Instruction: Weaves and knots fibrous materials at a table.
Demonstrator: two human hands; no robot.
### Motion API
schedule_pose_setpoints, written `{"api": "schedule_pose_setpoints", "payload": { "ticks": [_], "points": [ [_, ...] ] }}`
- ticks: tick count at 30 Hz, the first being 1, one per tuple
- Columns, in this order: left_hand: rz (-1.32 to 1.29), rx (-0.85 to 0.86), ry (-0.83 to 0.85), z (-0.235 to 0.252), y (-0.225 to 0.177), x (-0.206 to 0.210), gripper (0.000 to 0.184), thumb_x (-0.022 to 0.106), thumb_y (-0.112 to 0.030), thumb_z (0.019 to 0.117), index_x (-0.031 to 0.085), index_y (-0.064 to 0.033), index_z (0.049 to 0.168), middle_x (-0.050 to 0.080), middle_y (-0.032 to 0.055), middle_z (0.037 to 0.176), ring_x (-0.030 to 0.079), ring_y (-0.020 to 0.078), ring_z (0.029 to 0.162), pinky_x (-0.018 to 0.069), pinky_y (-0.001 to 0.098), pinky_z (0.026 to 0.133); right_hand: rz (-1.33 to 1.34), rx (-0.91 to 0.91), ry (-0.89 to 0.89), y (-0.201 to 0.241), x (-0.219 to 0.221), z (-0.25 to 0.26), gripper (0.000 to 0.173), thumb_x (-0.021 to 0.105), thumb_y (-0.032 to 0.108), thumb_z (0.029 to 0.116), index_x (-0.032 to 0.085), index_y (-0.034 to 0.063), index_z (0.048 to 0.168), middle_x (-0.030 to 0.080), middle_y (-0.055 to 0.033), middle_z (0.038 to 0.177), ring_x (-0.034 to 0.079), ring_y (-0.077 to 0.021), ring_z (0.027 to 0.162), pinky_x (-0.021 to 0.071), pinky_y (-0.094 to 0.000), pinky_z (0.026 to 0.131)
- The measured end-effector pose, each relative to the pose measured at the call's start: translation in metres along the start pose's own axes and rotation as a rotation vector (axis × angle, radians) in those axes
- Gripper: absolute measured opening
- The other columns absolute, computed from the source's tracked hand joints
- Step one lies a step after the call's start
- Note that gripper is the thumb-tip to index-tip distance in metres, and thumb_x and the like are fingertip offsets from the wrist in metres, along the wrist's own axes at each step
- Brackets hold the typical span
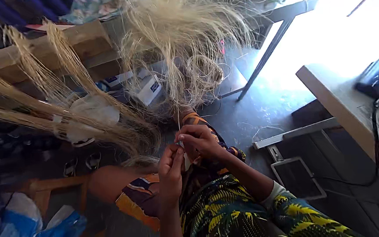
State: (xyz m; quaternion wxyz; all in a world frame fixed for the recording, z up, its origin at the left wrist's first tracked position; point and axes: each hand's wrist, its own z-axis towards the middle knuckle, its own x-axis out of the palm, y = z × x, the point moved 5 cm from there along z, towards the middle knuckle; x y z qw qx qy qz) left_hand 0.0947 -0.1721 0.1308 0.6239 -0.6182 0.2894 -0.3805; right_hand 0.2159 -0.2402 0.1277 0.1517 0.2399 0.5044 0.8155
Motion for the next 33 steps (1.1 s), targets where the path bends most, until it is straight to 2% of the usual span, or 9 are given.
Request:
{"api": "schedule_pose_setpoints", "payload": {
  "ticks": [4,8,12,16,21,25,27,29,33],
  "points": [
    [0.076,0.100,-0.071,-0.012,0.004,-0.009,0.024,0.043,-0.012,0.1061,0.064,-0.0107,0.095,0.047,-0.0131,0.063,0.038,-0.0042,0.049,0.0330,0.0122,0.045,0.113,0.110,-0.121,-0.005,-0.014,0.007,0.020,0.054,0.012,0.1006,0.072,0.0079,0.092,0.061,0.0093,0.072,0.043,0.0067,0.054,0.0352,-0.0127,0.050],
    [0.159,0.267,-0.103,-0.024,0.004,-0.024,0.020,0.048,-0.016,0.1065,0.064,-0.0140,0.096,0.055,-0.0134,0.071,0.048,-0.0046,0.057,0.0419,0.0120,0.052,0.104,0.096,-0.173,0.009,-0.035,0.029,0.025,0.048,0.017,0.1038,0.069,0.0132,0.091,0.059,0.0085,0.070,0.045,0.0040,0.052,0.0388,-0.0134,0.048],
    [0.200,0.448,-0.136,-0.039,0.002,-0.043,0.020,0.054,-0.030,0.1058,0.066,-0.0209,0.092,0.062,-0.0122,0.079,0.061,-0.0006,0.070,0.0532,0.0161,0.067,0.070,0.026,-0.235,0.033,-0.057,0.045,0.028,0.044,0.023,0.1065,0.067,0.0167,0.092,0.055,0.0092,0.066,0.040,0.0039,0.047,0.0346,-0.0120,0.044],
    [0.239,0.549,-0.148,-0.045,-0.001,-0.057,0.021,0.050,-0.030,0.1077,0.065,-0.0221,0.095,0.062,-0.0124,0.087,0.061,0.0001,0.080,0.0532,0.0166,0.074,0.110,-0.007,-0.276,0.054,-0.068,0.048,0.029,0.044,0.024,0.1065,0.068,0.0167,0.091,0.049,0.0096,0.061,0.039,0.0025,0.045,0.0352,-0.0134,0.044],
    [0.057,0.659,-0.171,-0.045,-0.005,-0.066,0.019,0.053,-0.033,0.1065,0.064,-0.0241,0.094,0.060,-0.0127,0.082,0.061,0.0017,0.078,0.0523,0.0182,0.073,0.129,0.030,-0.312,0.061,-0.079,0.045,0.030,0.043,0.024,0.1072,0.067,0.0152,0.093,0.047,0.0090,0.060,0.038,0.0021,0.045,0.0347,-0.0127,0.045],
    [-0.165,0.592,-0.374,-0.044,-0.001,-0.116,0.017,0.058,-0.033,0.1031,0.070,-0.0292,0.091,0.065,-0.0147,0.081,0.063,0.0004,0.076,0.0534,0.0190,0.075,0.200,0.029,-0.375,0.059,-0.089,0.052,0.029,0.043,0.019,0.1055,0.067,0.0138,0.089,0.048,0.0094,0.060,0.039,0.0012,0.046,0.0359,-0.0141,0.046],
    [-0.333,0.553,-0.549,-0.050,0.000,-0.153,0.034,0.040,-0.021,0.1073,0.067,-0.0245,0.087,0.066,-0.0115,0.076,0.064,0.0020,0.074,0.0548,0.0204,0.076,0.238,0.034,-0.411,0.056,-0.093,0.054,0.029,0.044,0.019,0.1050,0.066,0.0144,0.087,0.050,0.0096,0.061,0.040,0.0012,0.047,0.0363,-0.0144,0.046],
    [-0.506,0.531,-0.718,-0.055,-0.004,-0.190,0.051,0.017,-0.021,0.1109,0.060,-0.0185,0.082,0.062,-0.0080,0.069,0.062,0.0048,0.067,0.0547,0.0224,0.071,0.244,0.035,-0.432,0.055,-0.098,0.053,0.029,0.045,0.021,0.1043,0.065,0.0164,0.085,0.048,0.0102,0.060,0.039,0.0011,0.046,0.0350,-0.0144,0.046],
    [-0.693,0.563,-0.960,-0.062,-0.005,-0.260,0.048,0.014,-0.025,0.1121,0.048,-0.0137,0.080,0.052,-0.0040,0.061,0.057,0.0078,0.057,0.0522,0.0225,0.061,0.251,0.018,-0.477,0.057,-0.109,0.048,0.028,0.046,0.023,0.1044,0.065,0.0175,0.085,0.048,0.0107,0.061,0.038,0.0015,0.047,0.0345,-0.0138,0.046]
  ]
}}
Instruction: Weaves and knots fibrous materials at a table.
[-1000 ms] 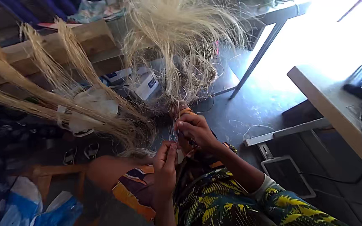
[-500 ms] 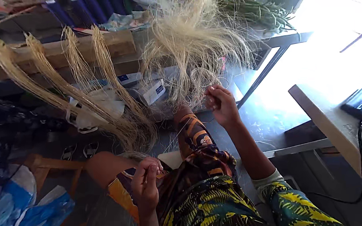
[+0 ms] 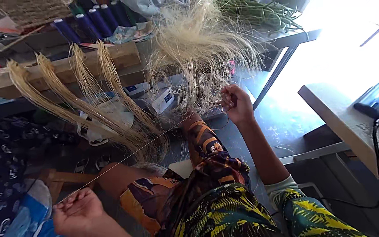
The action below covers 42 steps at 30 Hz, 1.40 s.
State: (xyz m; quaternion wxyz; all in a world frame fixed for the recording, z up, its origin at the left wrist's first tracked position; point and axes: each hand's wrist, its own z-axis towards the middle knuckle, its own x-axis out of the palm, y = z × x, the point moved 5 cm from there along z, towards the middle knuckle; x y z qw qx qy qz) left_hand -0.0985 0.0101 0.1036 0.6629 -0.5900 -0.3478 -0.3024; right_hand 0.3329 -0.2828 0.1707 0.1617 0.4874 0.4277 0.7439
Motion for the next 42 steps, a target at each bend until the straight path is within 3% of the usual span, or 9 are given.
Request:
{"api": "schedule_pose_setpoints", "payload": {
  "ticks": [5,15,23,30,32,35,37,40,42],
  "points": [
    [0.032,0.036,-0.158,0.045,-0.011,-0.034,0.040,0.020,-0.021,0.1104,0.044,-0.0135,0.079,0.050,-0.0019,0.061,0.054,0.0080,0.053,0.0506,0.0206,0.055,0.008,-0.022,-0.107,0.006,-0.030,0.001,0.029,0.044,0.021,0.1052,0.064,0.0171,0.086,0.049,0.0106,0.061,0.039,0.0011,0.047,0.0358,-0.0141,0.047],
    [0.161,0.114,-0.283,0.055,-0.028,-0.081,0.037,0.023,-0.022,0.1110,0.042,-0.0149,0.080,0.045,-0.0035,0.057,0.049,0.0071,0.048,0.0473,0.0205,0.049,0.042,-0.120,-0.345,0.040,-0.124,-0.005,0.033,0.035,0.020,0.1080,0.060,0.0169,0.087,0.043,0.0120,0.056,0.037,0.0002,0.044,0.0356,-0.0142,0.046],
    [0.151,0.055,-0.302,0.032,-0.025,-0.053,0.031,0.026,-0.021,0.1093,0.042,-0.0165,0.083,0.048,-0.0041,0.059,0.052,0.0068,0.051,0.0496,0.0209,0.051,0.036,-0.121,-0.415,0.036,-0.153,-0.008,0.038,0.033,0.016,0.1073,0.061,0.0171,0.082,0.049,0.0117,0.054,0.042,-0.0001,0.043,0.0376,-0.0155,0.046],
    [0.110,0.043,-0.345,0.031,-0.022,-0.048,0.031,0.025,-0.020,0.1096,0.042,-0.0164,0.083,0.047,-0.0037,0.060,0.052,0.0073,0.052,0.0503,0.0219,0.055,0.296,-0.042,-0.437,0.014,-0.157,-0.003,0.039,0.028,0.016,0.1084,0.054,0.0143,0.079,0.039,0.0102,0.049,0.035,-0.0006,0.038,0.0341,-0.0141,0.043],
    [0.123,0.023,-0.375,0.027,-0.017,-0.047,0.028,0.027,-0.018,0.1081,0.041,-0.0159,0.084,0.049,-0.0028,0.062,0.054,0.0077,0.054,0.0519,0.0220,0.057,0.429,0.009,-0.386,0.007,-0.157,0.001,0.041,0.025,0.023,0.1107,0.055,0.0160,0.083,0.044,0.0099,0.052,0.043,-0.0018,0.043,0.0423,-0.0162,0.048],
    [0.140,0.020,-0.434,0.025,-0.011,-0.051,0.024,0.030,-0.017,0.1077,0.040,-0.0161,0.086,0.048,-0.0020,0.064,0.055,0.0086,0.056,0.0543,0.0240,0.062,0.422,0.055,-0.288,-0.002,-0.156,0.005,0.042,0.016,0.036,0.1118,0.053,0.0214,0.097,0.062,0.0042,0.076,0.064,-0.0120,0.071,0.0559,-0.0326,0.073],
    [0.104,0.026,-0.471,0.025,-0.011,-0.056,0.021,0.031,-0.016,0.1072,0.039,-0.0160,0.088,0.048,-0.0012,0.067,0.054,0.0084,0.057,0.0553,0.0240,0.064,0.535,0.035,-0.239,-0.007,-0.156,0.006,0.044,0.016,0.030,0.1104,0.053,0.0166,0.090,0.065,-0.0017,0.083,0.066,-0.0165,0.079,0.0561,-0.0349,0.080],
    [-0.096,0.000,-0.471,0.028,-0.007,-0.064,0.030,0.028,-0.013,0.1050,0.040,-0.0148,0.078,0.042,-0.0035,0.056,0.044,0.0051,0.045,0.0442,0.0161,0.048,0.814,0.078,-0.086,-0.008,-0.149,0.002,0.052,0.017,0.027,0.1082,0.056,0.0112,0.077,0.057,0.0038,0.065,0.054,-0.0038,0.054,0.0466,-0.0155,0.053],
    [-0.116,-0.023,-0.488,0.026,-0.005,-0.064,0.031,0.027,-0.013,0.1047,0.036,-0.0159,0.075,0.035,-0.0049,0.051,0.037,0.0043,0.041,0.0368,0.0145,0.043,0.758,0.108,-0.062,-0.006,-0.144,-0.001,0.056,0.016,0.030,0.1088,0.053,0.0135,0.069,0.048,0.0068,0.055,0.042,-0.0017,0.043,0.0346,-0.0150,0.042]
  ]
}}
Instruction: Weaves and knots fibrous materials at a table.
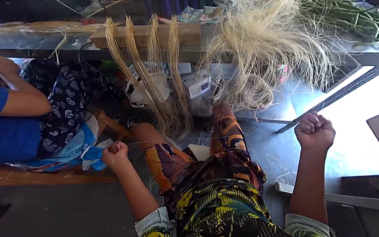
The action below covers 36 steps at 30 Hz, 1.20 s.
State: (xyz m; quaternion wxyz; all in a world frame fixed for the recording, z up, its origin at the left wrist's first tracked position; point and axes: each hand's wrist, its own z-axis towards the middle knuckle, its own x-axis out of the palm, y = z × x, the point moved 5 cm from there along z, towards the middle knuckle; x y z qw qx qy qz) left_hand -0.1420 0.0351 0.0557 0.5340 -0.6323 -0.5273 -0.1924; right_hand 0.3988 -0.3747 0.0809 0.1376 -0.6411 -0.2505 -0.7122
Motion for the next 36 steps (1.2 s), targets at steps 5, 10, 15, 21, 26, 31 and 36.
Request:
{"api": "schedule_pose_setpoints", "payload": {
  "ticks": [5,10,15,21,26,31,36],
  "points": [
    [-0.055,-0.031,0.055,-0.018,0.006,0.014,0.034,0.025,-0.015,0.1069,0.038,-0.0159,0.075,0.038,-0.0060,0.053,0.040,0.0015,0.042,0.0367,0.0111,0.044,-0.364,-0.036,-0.126,0.005,0.007,-0.008,0.057,0.016,0.027,0.1088,0.045,0.0209,0.060,0.037,0.0103,0.046,0.032,0.0001,0.037,0.0265,-0.0161,0.038],
    [0.027,-0.179,0.216,-0.082,0.056,0.054,0.038,0.027,-0.013,0.1071,0.040,-0.0157,0.072,0.036,-0.0060,0.049,0.035,0.0010,0.038,0.0304,0.0115,0.039,-0.560,-0.024,-0.084,-0.049,0.032,-0.024,0.050,0.023,0.023,0.1068,0.045,0.0248,0.062,0.035,0.0126,0.046,0.030,0.0020,0.038,0.0260,-0.0151,0.039],
    [0.070,-0.049,0.232,-0.046,0.039,0.061,0.029,0.027,-0.010,0.1061,0.037,-0.0147,0.079,0.033,-0.0059,0.052,0.031,0.0005,0.039,0.0290,0.0114,0.039,-0.915,-0.410,-0.158,-0.005,0.027,-0.020,0.042,0.030,0.012,0.1019,0.042,0.0244,0.064,0.038,0.0124,0.046,0.034,0.0001,0.038,0.0318,-0.0184,0.040],
    [0.125,0.192,0.184,0.009,0.001,0.075,0.027,0.024,-0.011,0.1075,0.032,-0.0156,0.082,0.028,-0.0053,0.055,0.026,0.0023,0.041,0.0251,0.0128,0.040,-1.286,-0.756,-0.222,0.024,0.023,-0.039,0.035,0.038,0.001,0.0916,0.037,0.0225,0.064,0.035,0.0131,0.046,0.038,-0.0003,0.039,0.0361,-0.0196,0.041],
    [0.136,0.201,0.243,-0.004,0.001,0.085,0.032,0.023,-0.015,0.1086,0.033,-0.0157,0.078,0.026,-0.0069,0.050,0.026,0.0016,0.038,0.0248,0.0130,0.039,-1.326,-0.731,-0.097,-0.004,0.037,-0.035,0.034,0.038,0.002,0.0921,0.039,0.0232,0.065,0.037,0.0147,0.048,0.039,0.0014,0.042,0.0370,-0.0189,0.044],
    [0.115,0.222,0.209,0.001,-0.013,0.075,0.030,0.025,-0.013,0.1077,0.033,-0.0152,0.079,0.026,-0.0060,0.050,0.026,0.0024,0.038,0.0256,0.0138,0.039,-1.613,-0.865,-0.100,0.023,0.047,-0.034,0.030,0.042,0.008,0.0951,0.040,0.0165,0.066,0.036,0.0120,0.053,0.040,0.0015,0.046,0.0382,-0.0199,0.048],
    [0.095,0.217,0.244,-0.013,-0.023,0.081,0.028,0.026,-0.011,0.1060,0.034,-0.0143,0.079,0.028,-0.0055,0.051,0.028,0.0024,0.038,0.0270,0.0124,0.039,-1.585,-0.927,-0.184,0.029,0.039,-0.028,0.031,0.041,0.007,0.0958,0.037,0.0159,0.066,0.031,0.0106,0.053,0.035,0.0011,0.044,0.0341,-0.0194,0.047]
  ]
}}
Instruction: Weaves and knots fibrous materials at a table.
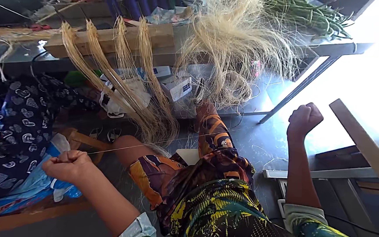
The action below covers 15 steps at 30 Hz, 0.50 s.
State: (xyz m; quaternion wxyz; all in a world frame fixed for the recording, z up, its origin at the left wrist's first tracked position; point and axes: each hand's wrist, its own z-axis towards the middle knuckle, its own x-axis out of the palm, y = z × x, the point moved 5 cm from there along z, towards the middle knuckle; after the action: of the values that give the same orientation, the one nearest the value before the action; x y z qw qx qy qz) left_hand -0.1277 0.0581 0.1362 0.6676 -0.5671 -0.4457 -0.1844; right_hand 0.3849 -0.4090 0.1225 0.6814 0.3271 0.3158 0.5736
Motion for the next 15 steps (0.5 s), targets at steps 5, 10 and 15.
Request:
{"api": "schedule_pose_setpoints", "payload": {
  "ticks": [5,10,15],
  "points": [
    [0.254,0.020,-0.026,0.024,0.022,-0.025,0.025,0.028,-0.007,0.1057,0.034,-0.0139,0.083,0.031,-0.0046,0.059,0.031,0.0029,0.043,0.0320,0.0138,0.044,-0.057,-0.009,0.039,-0.003,0.008,-0.009,0.029,0.042,0.009,0.0980,0.041,0.0118,0.069,0.032,0.0088,0.057,0.036,0.0005,0.048,0.0344,-0.0199,0.050],
    [0.454,0.046,-0.135,0.049,0.064,-0.100,0.019,0.034,-0.010,0.1079,0.043,-0.0109,0.091,0.044,-0.0010,0.072,0.045,0.0071,0.056,0.0466,0.0213,0.056,-0.186,-0.145,0.099,0.016,0.017,-0.020,0.031,0.041,0.009,0.0991,0.042,0.0051,0.068,0.033,0.0022,0.057,0.035,-0.0048,0.049,0.0318,-0.0241,0.051],
    [0.429,0.015,-0.133,0.051,0.065,-0.090,0.017,0.032,-0.013,0.1111,0.046,-0.0038,0.112,0.048,0.0051,0.091,0.054,0.0114,0.074,0.0535,0.0271,0.075,-0.259,-0.232,0.114,0.016,0.020,-0.020,0.034,0.040,0.008,0.1000,0.042,0.0029,0.066,0.035,-0.0002,0.057,0.037,-0.0049,0.051,0.0308,-0.0234,0.052]
  ]
}}
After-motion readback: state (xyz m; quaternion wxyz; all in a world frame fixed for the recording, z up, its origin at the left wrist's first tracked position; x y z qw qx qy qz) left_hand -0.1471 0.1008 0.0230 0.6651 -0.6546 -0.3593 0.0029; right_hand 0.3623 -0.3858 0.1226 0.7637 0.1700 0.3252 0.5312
